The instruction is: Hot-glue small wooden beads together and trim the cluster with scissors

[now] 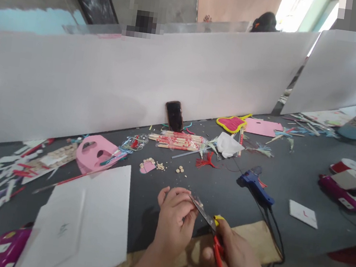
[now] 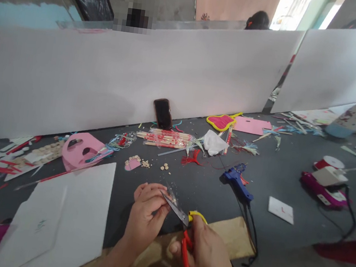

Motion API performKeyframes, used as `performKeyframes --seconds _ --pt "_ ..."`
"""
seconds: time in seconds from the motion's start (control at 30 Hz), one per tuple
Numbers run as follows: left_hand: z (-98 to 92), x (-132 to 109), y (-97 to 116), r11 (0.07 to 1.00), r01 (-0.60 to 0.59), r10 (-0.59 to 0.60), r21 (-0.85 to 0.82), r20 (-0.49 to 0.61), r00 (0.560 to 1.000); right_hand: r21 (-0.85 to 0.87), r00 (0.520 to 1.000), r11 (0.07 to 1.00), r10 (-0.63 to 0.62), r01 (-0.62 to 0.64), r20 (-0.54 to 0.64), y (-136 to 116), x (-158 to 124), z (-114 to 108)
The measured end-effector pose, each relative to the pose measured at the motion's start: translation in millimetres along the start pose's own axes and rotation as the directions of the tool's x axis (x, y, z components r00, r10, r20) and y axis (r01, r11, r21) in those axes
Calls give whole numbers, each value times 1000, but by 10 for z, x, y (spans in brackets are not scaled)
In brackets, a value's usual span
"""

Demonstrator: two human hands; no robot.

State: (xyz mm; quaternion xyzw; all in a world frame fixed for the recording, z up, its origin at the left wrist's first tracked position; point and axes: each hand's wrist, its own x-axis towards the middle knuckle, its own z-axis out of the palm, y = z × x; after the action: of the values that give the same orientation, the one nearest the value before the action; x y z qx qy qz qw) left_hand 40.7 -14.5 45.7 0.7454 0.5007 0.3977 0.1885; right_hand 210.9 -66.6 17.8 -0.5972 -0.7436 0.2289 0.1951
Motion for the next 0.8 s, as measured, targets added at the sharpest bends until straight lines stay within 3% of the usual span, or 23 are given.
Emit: performKeyframes --seconds 0.17,0.37,0.67,0.8 --pt "-5 16 -56 991 34 -27 -132 56 998 -15 997 999 50 -49 52 18 -9 24" --pt "-13 2 -94 986 52 -49 -157 19 999 -25 976 989 145 -143 161 7 60 52" --pt "-52 27 -111 988 53 -52 -147 13 999 -5 997 997 -75 75 -33 44 84 78" --pt "-59 31 -141 964 85 -73 -251 55 996 -12 998 998 -63 62 -26 52 63 90"
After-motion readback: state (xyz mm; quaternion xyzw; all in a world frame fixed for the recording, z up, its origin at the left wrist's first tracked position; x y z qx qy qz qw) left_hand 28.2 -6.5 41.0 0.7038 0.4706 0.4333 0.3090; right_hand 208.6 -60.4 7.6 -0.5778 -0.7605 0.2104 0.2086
